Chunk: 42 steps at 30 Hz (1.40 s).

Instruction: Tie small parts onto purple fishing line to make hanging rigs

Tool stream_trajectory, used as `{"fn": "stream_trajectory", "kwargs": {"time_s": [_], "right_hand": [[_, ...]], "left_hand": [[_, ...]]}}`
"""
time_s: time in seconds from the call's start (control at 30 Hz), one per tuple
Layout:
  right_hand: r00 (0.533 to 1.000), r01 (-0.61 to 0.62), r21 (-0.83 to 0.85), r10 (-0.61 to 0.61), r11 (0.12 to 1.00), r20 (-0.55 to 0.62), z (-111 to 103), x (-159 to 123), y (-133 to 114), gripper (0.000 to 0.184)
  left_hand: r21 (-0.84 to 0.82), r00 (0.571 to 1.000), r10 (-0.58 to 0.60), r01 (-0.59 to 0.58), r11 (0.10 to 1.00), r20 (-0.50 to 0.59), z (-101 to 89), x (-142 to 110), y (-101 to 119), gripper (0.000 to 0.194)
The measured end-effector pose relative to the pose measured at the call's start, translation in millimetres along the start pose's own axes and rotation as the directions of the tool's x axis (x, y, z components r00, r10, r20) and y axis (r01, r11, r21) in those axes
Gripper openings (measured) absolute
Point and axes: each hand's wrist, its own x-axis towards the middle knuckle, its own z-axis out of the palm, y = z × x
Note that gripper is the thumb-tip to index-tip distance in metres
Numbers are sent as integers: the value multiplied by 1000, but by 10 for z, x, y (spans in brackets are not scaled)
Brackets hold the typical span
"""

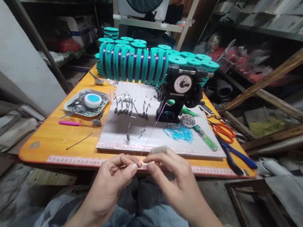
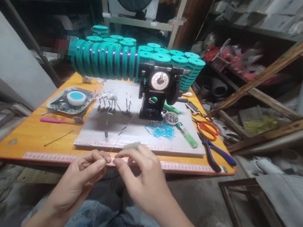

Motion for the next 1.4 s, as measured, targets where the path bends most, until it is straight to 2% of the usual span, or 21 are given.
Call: {"fn": "stream_trajectory", "kwargs": {"time_s": [0.07, 0.13, 0.23, 0.3, 0.43, 0.5, 0.57, 0.63, 0.73, 0.8, 0.9, 1.0, 1.07, 1.13, 1.17, 1.2, 1.27, 1.33, 1.37, 1.4], "right_hand": [[983, -165, 147, 150, 975, 106, 55, -29, -3, 8], [965, -258, 252, 235, 933, 120, 132, -30, -9, 13], [950, -312, 328, 292, 892, 108, 222, -23, -28, 9], [951, -308, 325, 287, 894, 113, 238, -33, -47, 8], [992, -124, 114, 120, 986, 36, 190, -98, -83, 7], [999, -22, -6, 22, 1000, -25, 158, -136, -89, 8], [993, 98, -104, -105, 990, -60, 126, -155, -79, 11], [947, 299, -203, -316, 932, -55, 87, -137, -56, 17], [813, 571, -240, -581, 785, 37, 6, -18, -13, 20], [770, 638, -160, -626, 754, 120, -48, 104, 11, 18], [774, 621, -98, -589, 778, 231, -96, 276, 29, 23], [795, 575, -138, -510, 807, 330, -107, 380, 8, 27], [805, 537, -167, -442, 827, 396, -109, 422, -30, 26], [814, 507, -194, -393, 840, 429, -113, 461, -74, 22], [818, 502, -208, -382, 839, 430, -115, 483, -94, 19], [822, 497, -224, -373, 838, 430, -115, 506, -109, 17], [828, 495, -258, -360, 830, 430, -110, 543, -123, 16], [829, 499, -289, -353, 817, 433, -98, 542, -113, 16], [834, 502, -301, -361, 811, 417, -91, 517, -104, 16], [846, 501, -313, -380, 807, 373, -85, 473, -95, 17]], "left_hand": [[-99, 999, -36, 34, 994, -21, 31, -18, -32, 16], [-120, 998, -18, 11, 993, -56, 52, -33, -51, 16], [-73, 994, 60, -67, 995, -89, 52, -44, -60, 15], [-22, 992, 97, -99, 995, -80, 35, -43, -55, 15], [83, 988, 151, -148, 985, -34, -4, -16, -33, 12], [139, 982, 188, -185, 973, -10, -15, 3, -19, 11], [206, 972, 234, -233, 950, 21, -18, 14, 4, 11], [306, 953, 297, -302, 903, 63, -17, 6, 42, 11], [496, 895, 424, -433, 753, 138, -14, -36, 119, 11], [605, 827, 522, -529, 595, 210, -18, -68, 166, 10], [716, 681, 651, -633, 294, 334, -29, -100, 203, 13], [766, 548, 708, -643, 16, 445, -27, -105, 211, 17], [760, 495, 709, -644, -88, 502, -16, -97, 219, 17], [744, 465, 704, -655, -134, 537, -1, -85, 238, 17], [737, 467, 697, -663, -132, 545, 4, -77, 253, 17], [739, 504, 687, -671, -70, 523, 9, -69, 267, 17], [739, 655, 637, -646, 194, 406, 12, -53, 286, 14], [684, 801, 536, -548, 482, 265, 12, -39, 272, 10], [644, 843, 493, -501, 578, 213, 12, -35, 249, 10], [614, 863, 473, -472, 632, 177, 14, -33, 217, 10]]}}
